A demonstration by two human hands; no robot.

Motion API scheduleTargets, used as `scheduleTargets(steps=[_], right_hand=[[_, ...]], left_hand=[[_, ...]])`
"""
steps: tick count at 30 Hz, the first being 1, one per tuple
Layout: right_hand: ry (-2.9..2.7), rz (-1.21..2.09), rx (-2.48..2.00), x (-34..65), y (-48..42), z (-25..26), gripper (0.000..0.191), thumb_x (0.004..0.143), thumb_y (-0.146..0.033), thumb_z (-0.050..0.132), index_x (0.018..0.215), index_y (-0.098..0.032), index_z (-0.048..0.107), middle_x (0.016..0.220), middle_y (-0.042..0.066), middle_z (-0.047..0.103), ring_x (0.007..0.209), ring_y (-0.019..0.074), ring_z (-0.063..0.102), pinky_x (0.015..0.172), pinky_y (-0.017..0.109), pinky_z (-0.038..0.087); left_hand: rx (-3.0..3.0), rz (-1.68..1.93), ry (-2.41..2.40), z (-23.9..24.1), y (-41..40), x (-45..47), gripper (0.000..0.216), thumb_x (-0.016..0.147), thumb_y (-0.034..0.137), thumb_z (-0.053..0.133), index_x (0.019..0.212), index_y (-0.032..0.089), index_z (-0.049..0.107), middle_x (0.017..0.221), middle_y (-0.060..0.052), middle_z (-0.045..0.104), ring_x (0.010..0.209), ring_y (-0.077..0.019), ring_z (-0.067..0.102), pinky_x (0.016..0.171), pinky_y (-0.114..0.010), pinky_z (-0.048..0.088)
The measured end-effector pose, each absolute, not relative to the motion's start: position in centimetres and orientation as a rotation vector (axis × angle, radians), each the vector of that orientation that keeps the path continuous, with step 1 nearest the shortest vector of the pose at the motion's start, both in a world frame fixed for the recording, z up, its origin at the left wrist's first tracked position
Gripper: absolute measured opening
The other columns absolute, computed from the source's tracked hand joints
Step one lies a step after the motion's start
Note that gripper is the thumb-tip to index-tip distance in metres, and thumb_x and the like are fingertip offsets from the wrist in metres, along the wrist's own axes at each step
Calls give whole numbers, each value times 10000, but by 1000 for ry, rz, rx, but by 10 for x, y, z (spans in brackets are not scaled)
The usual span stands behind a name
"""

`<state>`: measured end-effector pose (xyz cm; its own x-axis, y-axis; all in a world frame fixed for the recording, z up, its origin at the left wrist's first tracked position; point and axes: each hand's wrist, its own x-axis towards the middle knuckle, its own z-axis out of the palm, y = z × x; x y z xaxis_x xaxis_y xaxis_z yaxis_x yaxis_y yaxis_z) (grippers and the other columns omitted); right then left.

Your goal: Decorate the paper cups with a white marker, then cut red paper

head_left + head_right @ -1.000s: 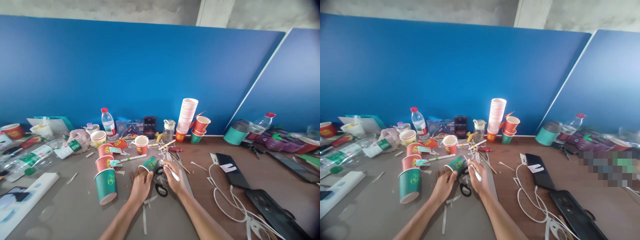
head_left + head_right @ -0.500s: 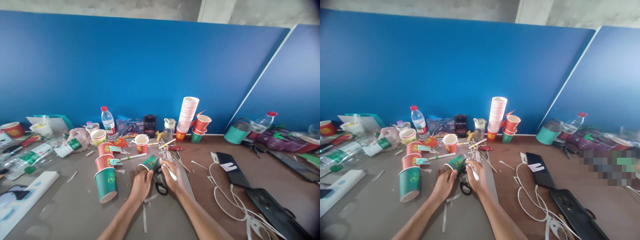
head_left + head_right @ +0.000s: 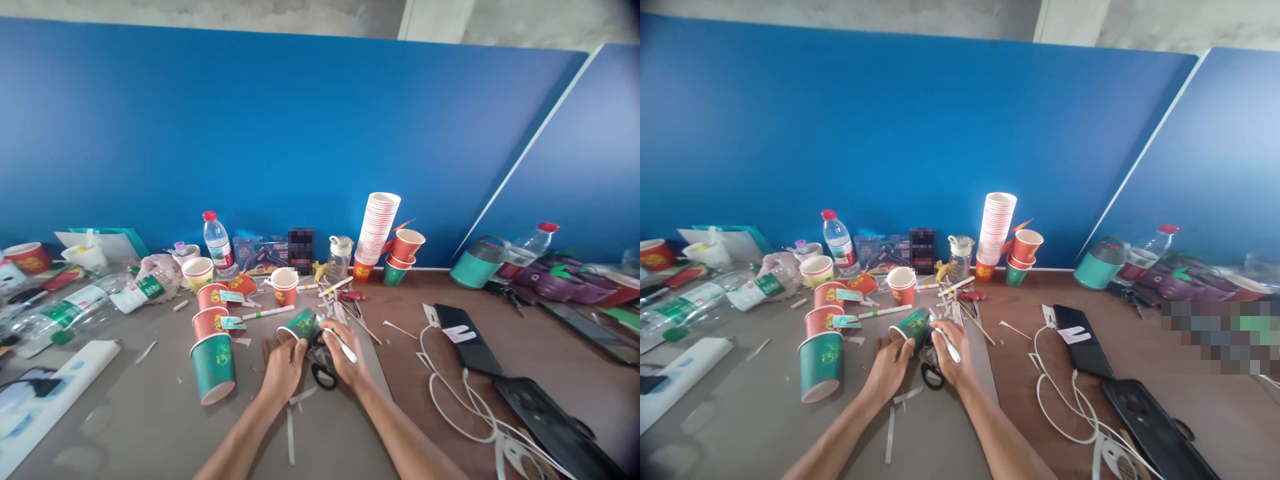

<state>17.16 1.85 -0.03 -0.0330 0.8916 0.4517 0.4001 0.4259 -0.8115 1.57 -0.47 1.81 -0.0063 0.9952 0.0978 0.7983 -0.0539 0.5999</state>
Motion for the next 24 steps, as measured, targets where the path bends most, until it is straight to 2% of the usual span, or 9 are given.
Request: scheduleTargets(steps=[7,13,24], right_hand=[[-1626,574,-1167,173,19,0,203,827,-293,484,879,-207,660,879,54,700,855,226,615,764,321,464],[-1646,607,-1139,173,20,1,223,835,-307,475,920,-213,658,899,59,698,860,226,614,772,332,466],[-1631,598,-1137,173,19,3,204,830,-295,481,889,-205,655,868,51,696,846,219,619,775,320,463]], left_hand=[[1908,731,1851,17,-4,16,437,891,359,260,765,208,650,869,-92,703,980,-268,575,1018,-527,222],[1895,733,1834,20,-6,16,433,887,353,260,788,207,655,923,-99,703,1018,-276,558,1025,-533,193],[1910,726,1851,18,-4,16,431,892,360,265,724,207,631,818,-78,703,961,-260,592,1021,-529,215]])
